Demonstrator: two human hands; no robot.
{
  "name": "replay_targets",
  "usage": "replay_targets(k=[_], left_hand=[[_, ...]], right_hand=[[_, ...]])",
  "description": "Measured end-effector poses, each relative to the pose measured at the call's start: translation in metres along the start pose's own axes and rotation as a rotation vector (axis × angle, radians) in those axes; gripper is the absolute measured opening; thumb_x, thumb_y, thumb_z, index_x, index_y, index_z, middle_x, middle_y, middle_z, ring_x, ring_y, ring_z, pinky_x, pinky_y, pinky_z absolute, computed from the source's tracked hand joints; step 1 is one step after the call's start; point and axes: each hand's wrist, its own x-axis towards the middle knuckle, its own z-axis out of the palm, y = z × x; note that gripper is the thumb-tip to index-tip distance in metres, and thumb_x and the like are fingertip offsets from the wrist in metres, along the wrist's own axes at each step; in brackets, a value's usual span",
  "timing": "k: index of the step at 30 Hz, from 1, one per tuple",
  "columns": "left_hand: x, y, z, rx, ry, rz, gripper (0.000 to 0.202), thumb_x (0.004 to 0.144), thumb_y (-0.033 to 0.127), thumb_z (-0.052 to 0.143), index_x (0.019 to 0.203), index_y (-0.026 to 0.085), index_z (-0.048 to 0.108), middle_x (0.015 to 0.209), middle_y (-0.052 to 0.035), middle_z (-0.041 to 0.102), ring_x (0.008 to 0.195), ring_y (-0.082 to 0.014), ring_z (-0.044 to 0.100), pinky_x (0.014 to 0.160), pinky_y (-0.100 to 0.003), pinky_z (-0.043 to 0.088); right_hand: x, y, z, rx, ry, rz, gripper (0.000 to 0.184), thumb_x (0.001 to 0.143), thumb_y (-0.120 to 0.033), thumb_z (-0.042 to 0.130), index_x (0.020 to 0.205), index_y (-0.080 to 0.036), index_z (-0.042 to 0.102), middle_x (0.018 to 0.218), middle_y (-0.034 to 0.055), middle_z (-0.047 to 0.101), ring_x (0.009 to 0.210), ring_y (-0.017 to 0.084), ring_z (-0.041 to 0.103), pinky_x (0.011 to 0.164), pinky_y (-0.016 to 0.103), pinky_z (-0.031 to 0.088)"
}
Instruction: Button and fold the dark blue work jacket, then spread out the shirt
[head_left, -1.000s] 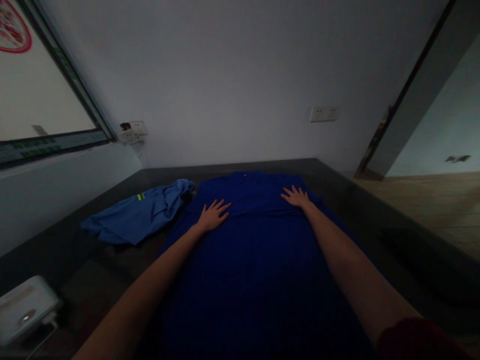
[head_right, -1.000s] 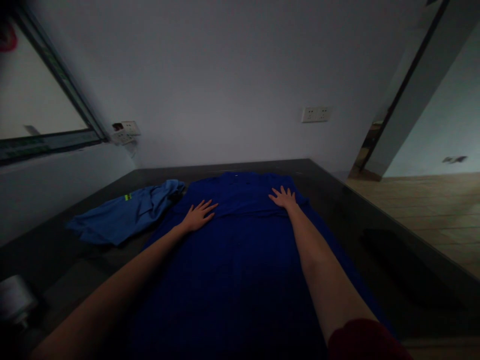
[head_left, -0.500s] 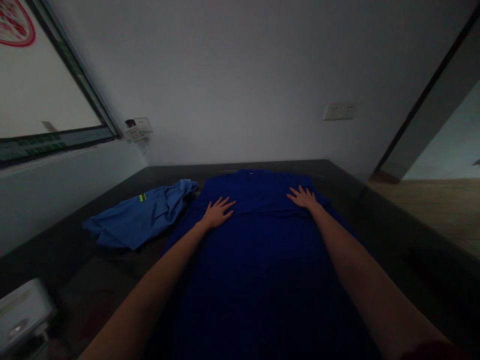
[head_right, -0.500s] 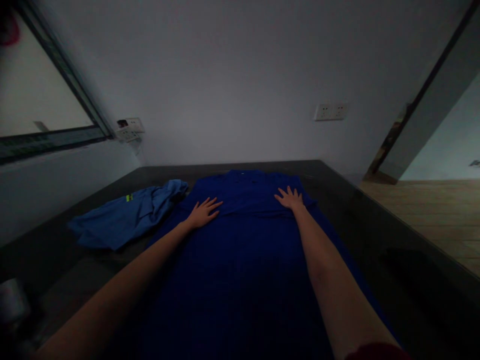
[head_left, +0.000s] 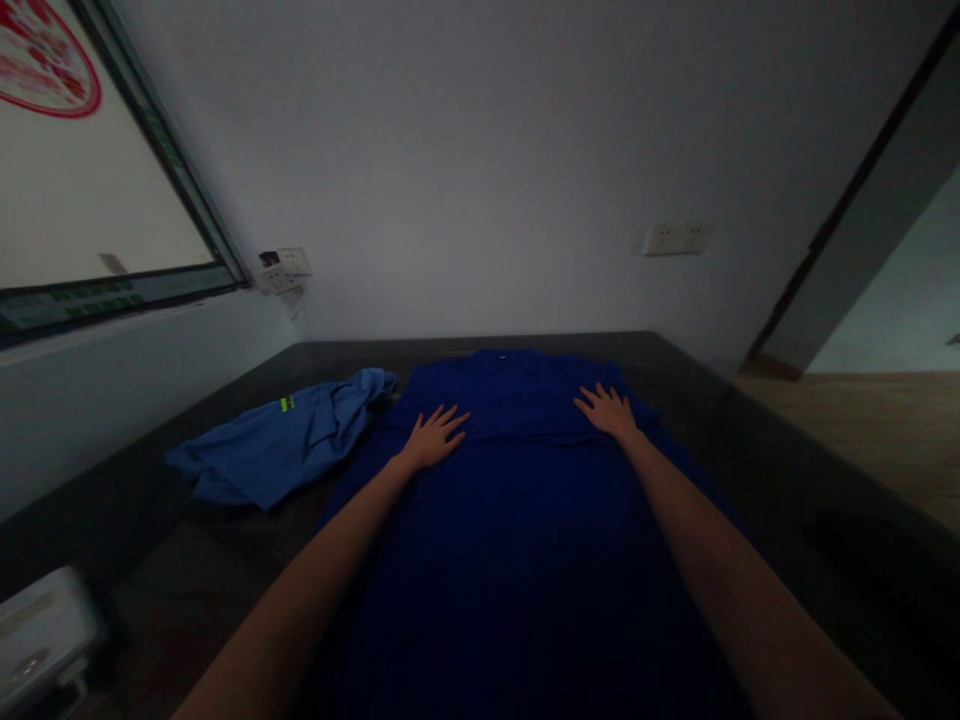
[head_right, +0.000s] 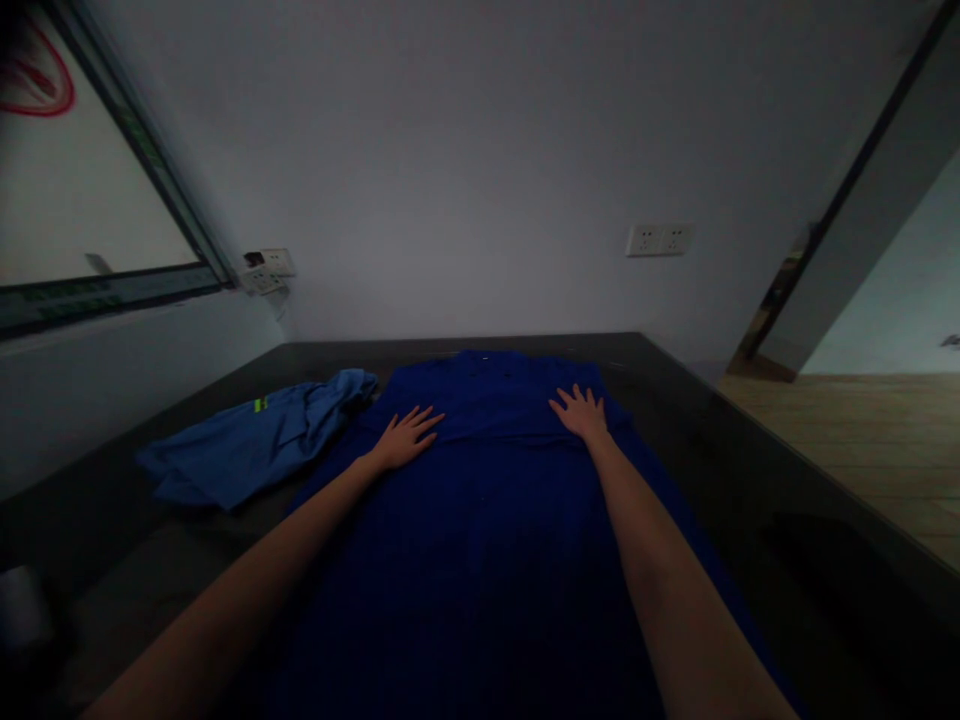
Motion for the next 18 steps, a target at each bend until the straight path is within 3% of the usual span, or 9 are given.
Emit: replay_targets(k=[3,6,9,14,18], left_hand=[[-0.003,0.003,-0.002,-0.011,0.053,-0.015,0.051,0.093,0.052,0.028,0.141,0.037,0.032,0.151,-0.0018,0.028,0.139,-0.0294,0.02,0.106,-0.06,0.019],[-0.009,0.008,-0.007,-0.015,0.22,-0.052,0.042,0.094,0.041,0.032,0.13,0.027,0.05,0.141,-0.0064,0.044,0.132,-0.0251,0.035,0.109,-0.051,0.023],[-0.02,0.007,-0.015,-0.038,0.344,-0.074,0.036,0.093,0.031,0.035,0.118,0.02,0.058,0.126,-0.0088,0.057,0.119,-0.0217,0.05,0.106,-0.042,0.032],[-0.059,-0.02,-0.038,-0.132,0.33,-0.115,0.034,0.086,0.027,0.041,0.11,0.016,0.062,0.116,-0.0103,0.061,0.108,-0.0221,0.057,0.099,-0.036,0.041],[-0.12,-0.057,-0.061,-0.179,0.254,-0.131,0.04,0.081,0.039,0.043,0.108,0.016,0.062,0.11,-0.0106,0.064,0.104,-0.0239,0.06,0.097,-0.037,0.042]], right_hand=[[-0.009,-0.003,-0.003,-0.002,0.118,-0.052,0.057,0.093,-0.056,0.024,0.136,-0.025,0.044,0.148,0.0088,0.033,0.137,0.031,0.023,0.107,0.056,0.017],[-0.019,-0.008,-0.011,-0.014,0.212,-0.076,0.049,0.096,-0.044,0.028,0.13,-0.017,0.051,0.141,0.0129,0.043,0.133,0.028,0.031,0.107,0.051,0.02],[-0.029,-0.014,-0.023,-0.012,0.219,-0.1,0.043,0.095,-0.036,0.033,0.127,-0.015,0.052,0.135,0.0147,0.049,0.126,0.027,0.039,0.103,0.045,0.03],[-0.04,-0.031,-0.044,0.003,0.166,-0.207,0.032,0.092,-0.029,0.043,0.114,-0.018,0.062,0.118,0.0112,0.061,0.112,0.023,0.052,0.094,0.034,0.041],[-0.055,-0.054,-0.057,0.034,0.106,-0.313,0.029,0.091,-0.028,0.044,0.108,-0.018,0.065,0.112,0.0097,0.064,0.107,0.022,0.056,0.092,0.031,0.042]])
